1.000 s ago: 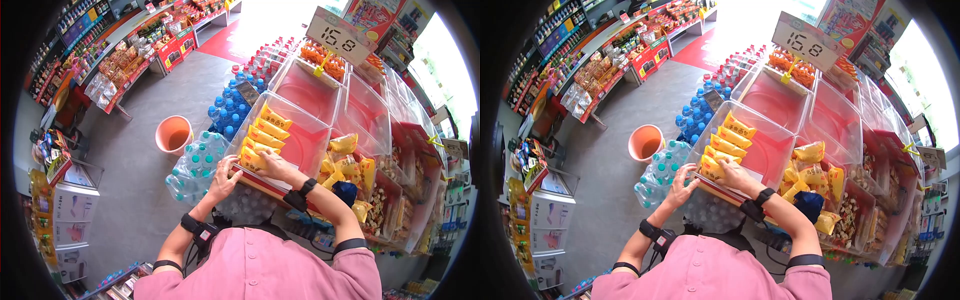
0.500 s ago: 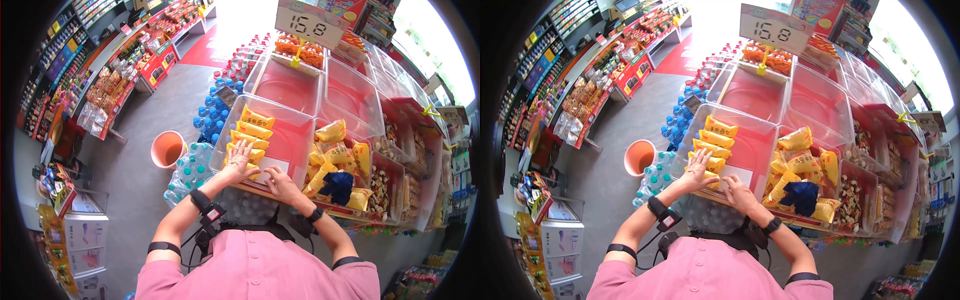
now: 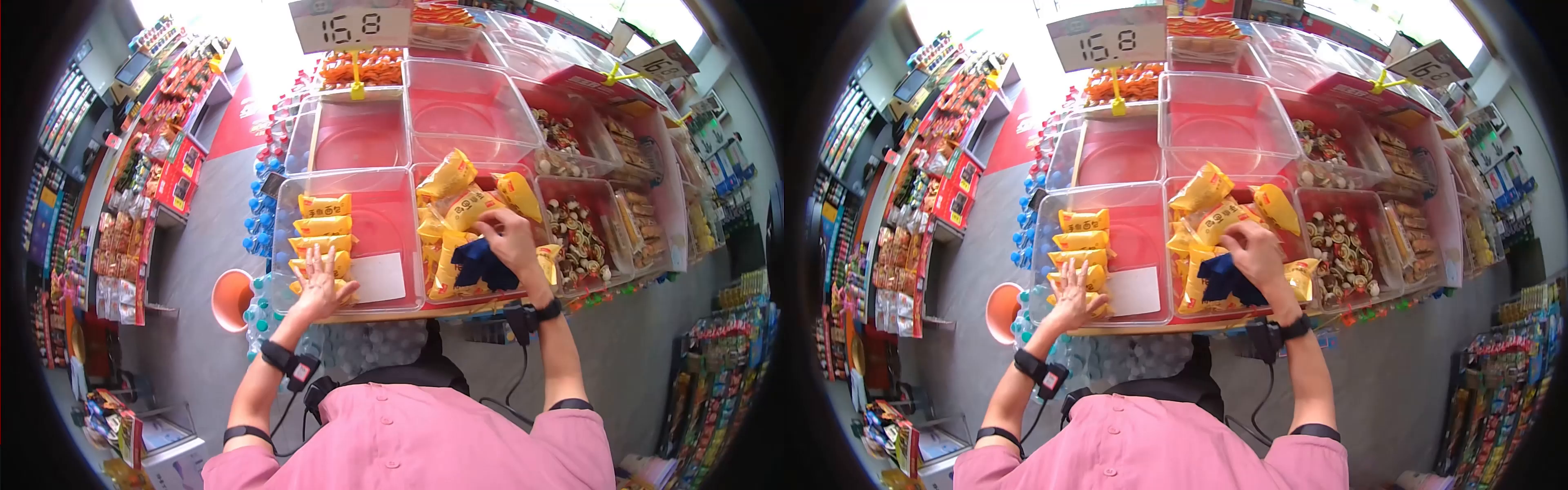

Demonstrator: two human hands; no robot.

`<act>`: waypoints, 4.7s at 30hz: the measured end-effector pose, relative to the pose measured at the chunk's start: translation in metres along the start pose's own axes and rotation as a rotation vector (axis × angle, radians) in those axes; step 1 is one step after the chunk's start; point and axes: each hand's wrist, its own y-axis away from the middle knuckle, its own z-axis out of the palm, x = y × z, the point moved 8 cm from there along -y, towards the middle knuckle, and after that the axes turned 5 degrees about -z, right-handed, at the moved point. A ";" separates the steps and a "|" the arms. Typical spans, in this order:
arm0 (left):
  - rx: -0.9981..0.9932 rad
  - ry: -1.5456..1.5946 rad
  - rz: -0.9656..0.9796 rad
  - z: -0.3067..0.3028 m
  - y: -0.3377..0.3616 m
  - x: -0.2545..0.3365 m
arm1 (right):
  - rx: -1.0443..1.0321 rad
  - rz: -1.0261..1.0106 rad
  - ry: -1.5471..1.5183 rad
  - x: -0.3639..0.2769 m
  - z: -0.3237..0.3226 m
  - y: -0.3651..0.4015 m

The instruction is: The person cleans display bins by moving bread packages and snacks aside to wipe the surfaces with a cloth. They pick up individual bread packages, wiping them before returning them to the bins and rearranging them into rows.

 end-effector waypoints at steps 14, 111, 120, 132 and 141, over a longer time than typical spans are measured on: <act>0.332 0.598 0.368 -0.037 0.033 0.072 | 0.246 0.103 -0.631 -0.019 -0.004 -0.045; 0.278 0.119 -0.096 -0.004 0.029 -0.041 | -0.566 -0.264 0.470 -0.050 0.220 -0.074; 0.353 0.077 -0.114 -0.009 0.030 -0.039 | -0.785 -0.268 0.625 -0.001 0.285 -0.066; 0.425 0.148 -0.087 -0.013 0.030 -0.037 | -0.571 -0.380 0.510 0.025 0.080 -0.052; -0.239 1.719 0.088 -0.036 0.029 0.051 | -0.282 -0.812 0.025 -0.127 0.042 -0.009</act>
